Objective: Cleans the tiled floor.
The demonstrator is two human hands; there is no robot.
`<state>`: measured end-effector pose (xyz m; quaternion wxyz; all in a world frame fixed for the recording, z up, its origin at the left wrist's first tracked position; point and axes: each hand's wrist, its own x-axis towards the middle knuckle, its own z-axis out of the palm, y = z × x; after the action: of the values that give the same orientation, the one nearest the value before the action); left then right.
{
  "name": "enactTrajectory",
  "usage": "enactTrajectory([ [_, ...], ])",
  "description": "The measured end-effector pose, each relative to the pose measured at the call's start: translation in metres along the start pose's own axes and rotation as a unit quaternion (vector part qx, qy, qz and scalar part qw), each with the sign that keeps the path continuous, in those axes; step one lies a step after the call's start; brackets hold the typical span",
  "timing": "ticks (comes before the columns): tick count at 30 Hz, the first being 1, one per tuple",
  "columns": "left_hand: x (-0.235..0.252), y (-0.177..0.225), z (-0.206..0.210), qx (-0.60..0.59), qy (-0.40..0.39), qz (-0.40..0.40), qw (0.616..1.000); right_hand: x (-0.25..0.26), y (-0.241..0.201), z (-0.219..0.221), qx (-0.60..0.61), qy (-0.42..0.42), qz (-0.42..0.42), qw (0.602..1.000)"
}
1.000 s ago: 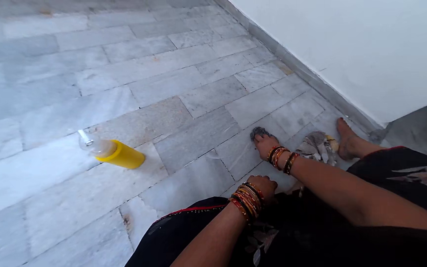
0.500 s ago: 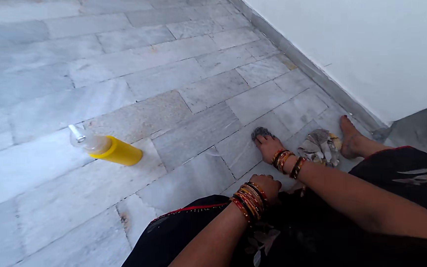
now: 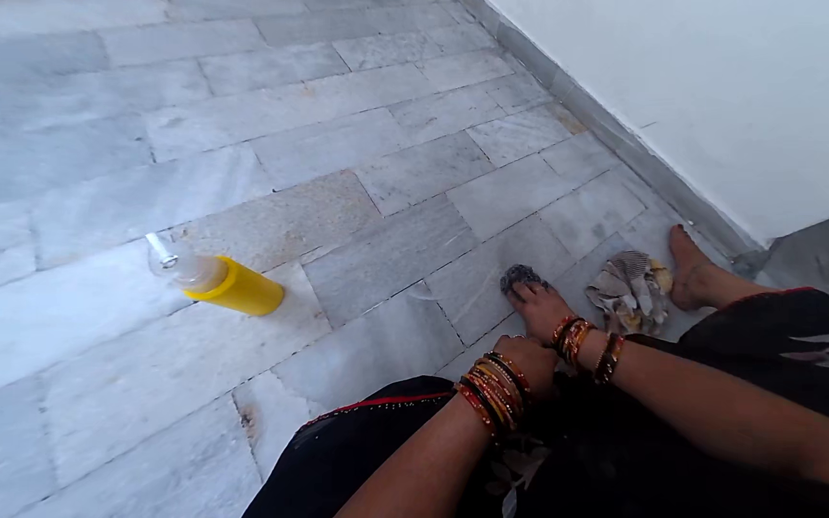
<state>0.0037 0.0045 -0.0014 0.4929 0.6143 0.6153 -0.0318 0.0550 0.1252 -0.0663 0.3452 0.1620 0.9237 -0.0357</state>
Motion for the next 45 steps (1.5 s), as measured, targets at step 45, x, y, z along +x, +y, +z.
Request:
enactTrajectory([
  [45,0.008,-0.002,0.004,-0.004,-0.016,-0.007,1.0,0.019,0.012,-0.026,-0.017,0.049,-0.009,0.999],
])
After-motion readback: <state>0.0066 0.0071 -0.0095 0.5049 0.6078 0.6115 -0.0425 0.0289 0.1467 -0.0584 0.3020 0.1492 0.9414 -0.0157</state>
